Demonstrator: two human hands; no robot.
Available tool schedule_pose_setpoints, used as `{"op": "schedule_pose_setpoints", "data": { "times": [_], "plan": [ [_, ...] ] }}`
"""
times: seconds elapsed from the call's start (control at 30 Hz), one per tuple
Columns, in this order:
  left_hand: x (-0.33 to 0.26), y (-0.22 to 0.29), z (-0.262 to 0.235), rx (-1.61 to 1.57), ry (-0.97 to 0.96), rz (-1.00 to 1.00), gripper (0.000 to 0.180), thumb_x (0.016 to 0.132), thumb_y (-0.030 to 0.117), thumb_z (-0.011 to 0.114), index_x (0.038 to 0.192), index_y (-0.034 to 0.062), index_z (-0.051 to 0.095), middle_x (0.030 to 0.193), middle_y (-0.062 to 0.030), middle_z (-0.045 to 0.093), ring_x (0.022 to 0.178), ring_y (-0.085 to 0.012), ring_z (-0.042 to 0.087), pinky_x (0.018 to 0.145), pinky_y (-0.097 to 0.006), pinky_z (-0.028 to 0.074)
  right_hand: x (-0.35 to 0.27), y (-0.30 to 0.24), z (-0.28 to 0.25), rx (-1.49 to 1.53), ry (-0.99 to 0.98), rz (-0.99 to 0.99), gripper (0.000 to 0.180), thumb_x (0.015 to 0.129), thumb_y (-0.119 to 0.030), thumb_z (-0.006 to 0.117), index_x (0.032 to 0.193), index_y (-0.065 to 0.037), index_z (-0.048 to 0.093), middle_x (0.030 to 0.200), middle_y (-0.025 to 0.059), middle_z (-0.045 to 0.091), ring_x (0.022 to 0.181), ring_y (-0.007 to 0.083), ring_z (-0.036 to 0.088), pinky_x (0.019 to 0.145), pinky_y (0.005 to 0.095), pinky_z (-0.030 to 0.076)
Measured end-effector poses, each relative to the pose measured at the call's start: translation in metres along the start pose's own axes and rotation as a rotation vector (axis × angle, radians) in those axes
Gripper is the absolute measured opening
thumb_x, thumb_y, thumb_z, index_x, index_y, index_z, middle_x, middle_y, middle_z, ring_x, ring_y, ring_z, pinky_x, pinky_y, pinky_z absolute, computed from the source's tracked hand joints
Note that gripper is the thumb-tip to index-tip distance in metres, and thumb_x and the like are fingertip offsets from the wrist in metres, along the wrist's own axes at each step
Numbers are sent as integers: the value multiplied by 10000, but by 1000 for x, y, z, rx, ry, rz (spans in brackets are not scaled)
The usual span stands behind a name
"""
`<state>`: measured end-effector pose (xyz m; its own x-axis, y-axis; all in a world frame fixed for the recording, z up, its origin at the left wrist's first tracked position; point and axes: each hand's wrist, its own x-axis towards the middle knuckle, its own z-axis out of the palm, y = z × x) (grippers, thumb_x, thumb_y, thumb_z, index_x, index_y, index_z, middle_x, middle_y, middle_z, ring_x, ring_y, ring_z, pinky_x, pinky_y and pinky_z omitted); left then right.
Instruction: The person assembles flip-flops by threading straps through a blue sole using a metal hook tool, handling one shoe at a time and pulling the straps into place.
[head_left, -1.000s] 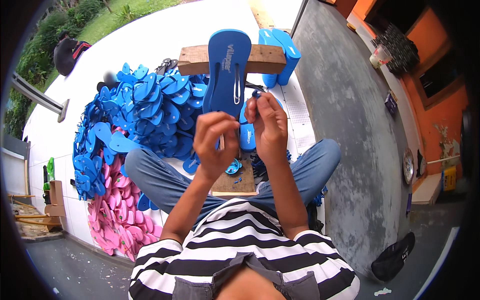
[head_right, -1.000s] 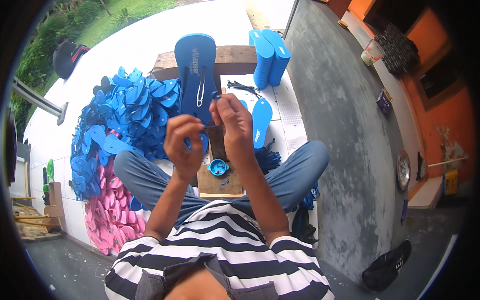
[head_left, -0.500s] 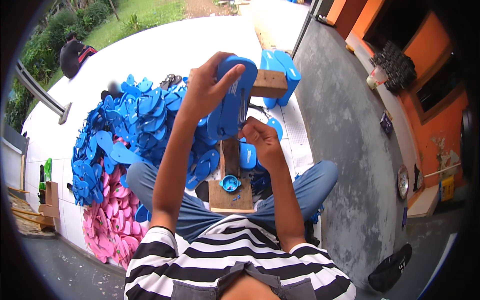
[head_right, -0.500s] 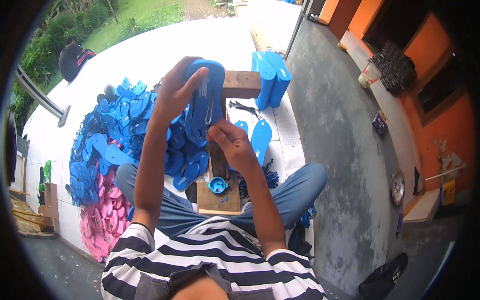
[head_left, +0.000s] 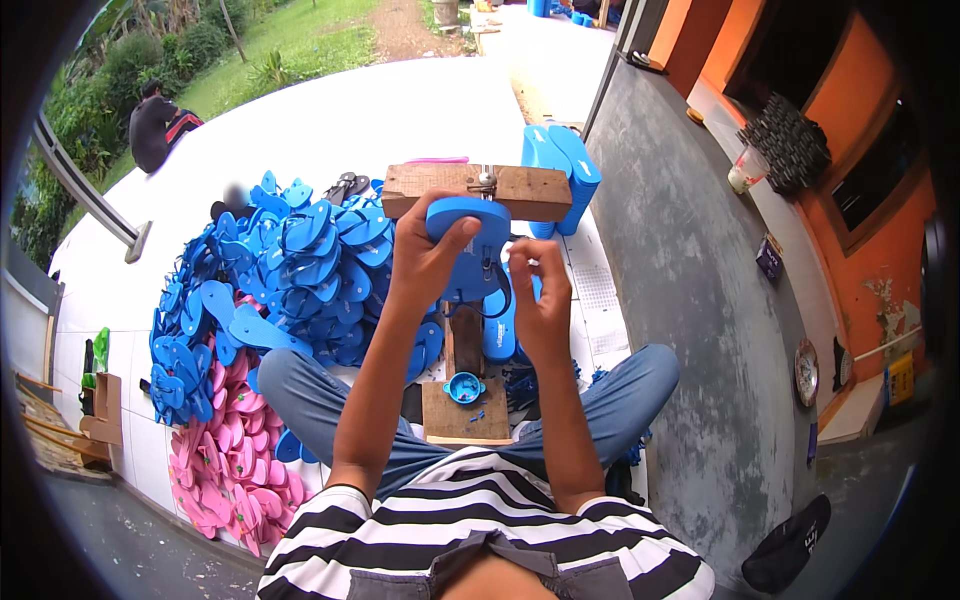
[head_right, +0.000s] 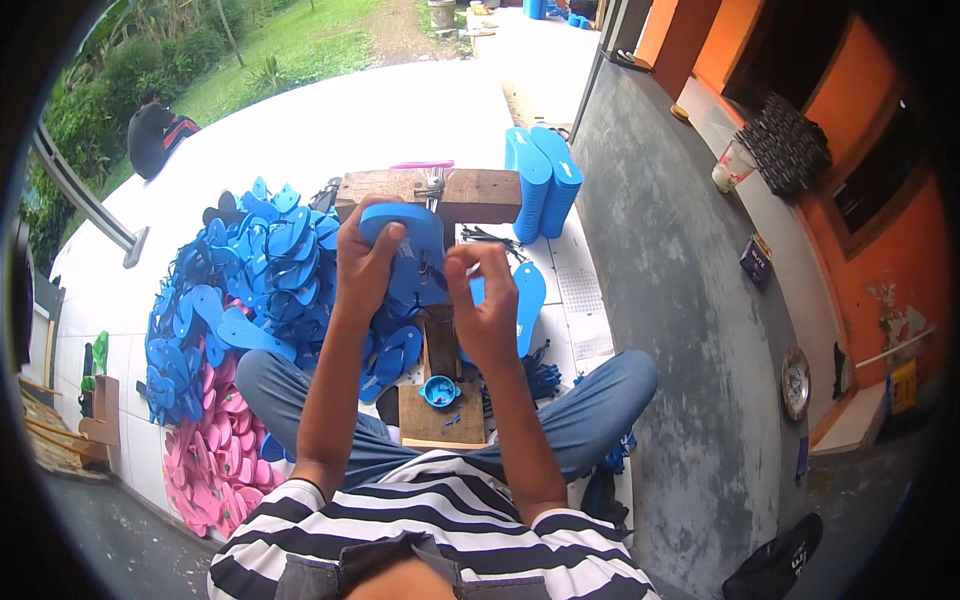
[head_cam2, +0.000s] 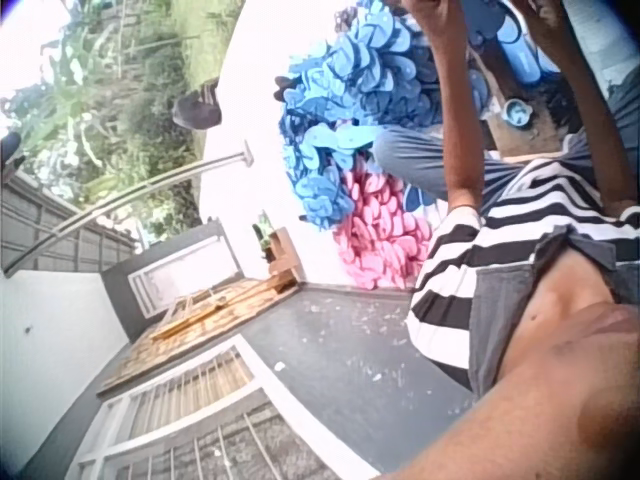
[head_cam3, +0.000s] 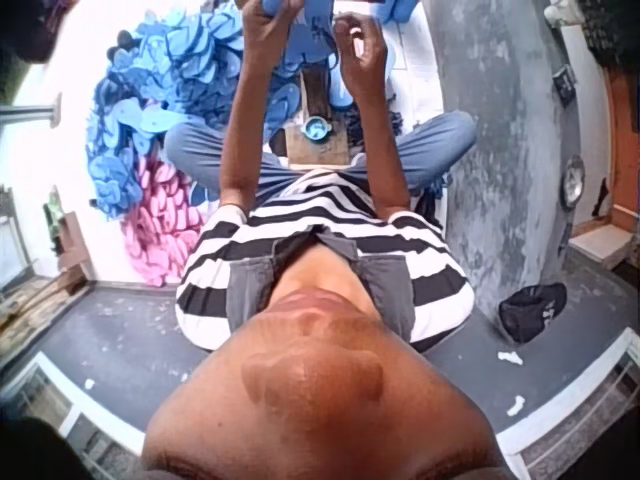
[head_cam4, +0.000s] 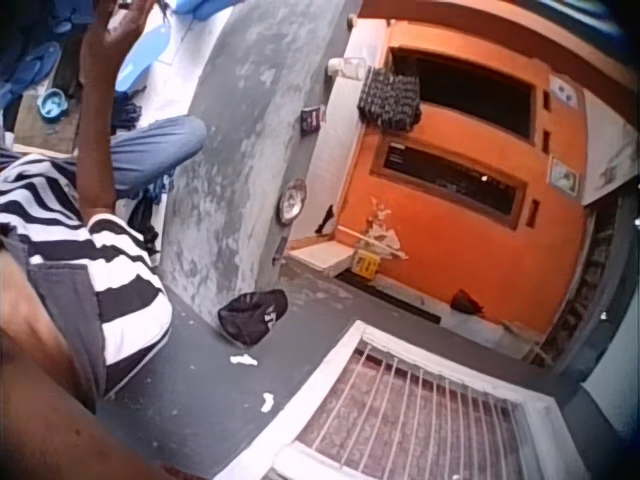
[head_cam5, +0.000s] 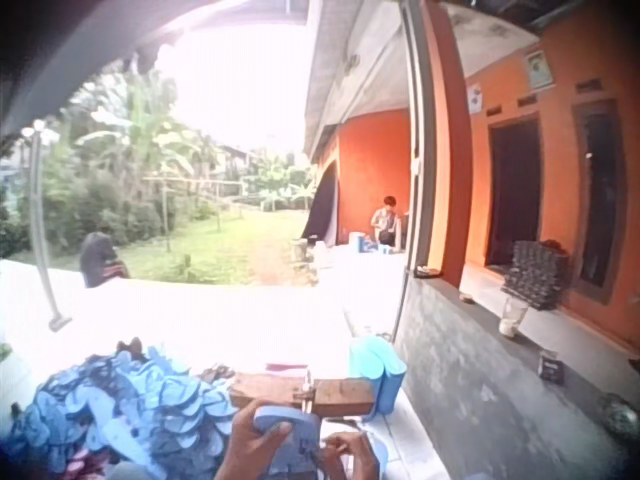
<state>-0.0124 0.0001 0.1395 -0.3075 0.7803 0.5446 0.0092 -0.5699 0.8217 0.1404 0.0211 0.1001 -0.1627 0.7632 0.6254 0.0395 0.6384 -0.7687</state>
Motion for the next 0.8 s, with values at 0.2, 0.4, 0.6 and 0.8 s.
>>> {"op": "schedule_pose_setpoints", "data": {
  "times": [0.2,0.4,0.6,0.8],
  "plan": [
    [-6,-3,9,-33,72,-45,207,924,186,704,1012,17,624,875,-11,668,799,-45,583,691,-207,473,24,-10,11,438,-198,265,483,1075,-410,346,1293,-35,559,1106,77,622,1033,133,562,938,280,430],
    [-39,13,25,-32,204,-91,232,921,206,710,1011,10,624,845,-6,630,744,-50,531,651,-220,447,-5,-34,10,409,-143,453,504,1063,-450,372,1202,-21,596,1035,35,624,929,101,553,815,266,463],
    [-136,62,23,84,98,293,289,809,261,774,942,39,644,803,-84,631,710,-210,608,668,-330,510,-110,-77,-39,99,-178,2,401,966,-337,587,1147,21,603,1004,138,632,879,226,622,823,342,490],
    [-153,67,9,186,-158,562,312,678,175,802,948,115,659,940,-92,641,839,-262,610,757,-419,543,-125,-76,-36,128,-273,-110,499,773,-18,757,1233,-4,566,1162,159,625,1141,378,616,1046,518,444]
  ]
}}
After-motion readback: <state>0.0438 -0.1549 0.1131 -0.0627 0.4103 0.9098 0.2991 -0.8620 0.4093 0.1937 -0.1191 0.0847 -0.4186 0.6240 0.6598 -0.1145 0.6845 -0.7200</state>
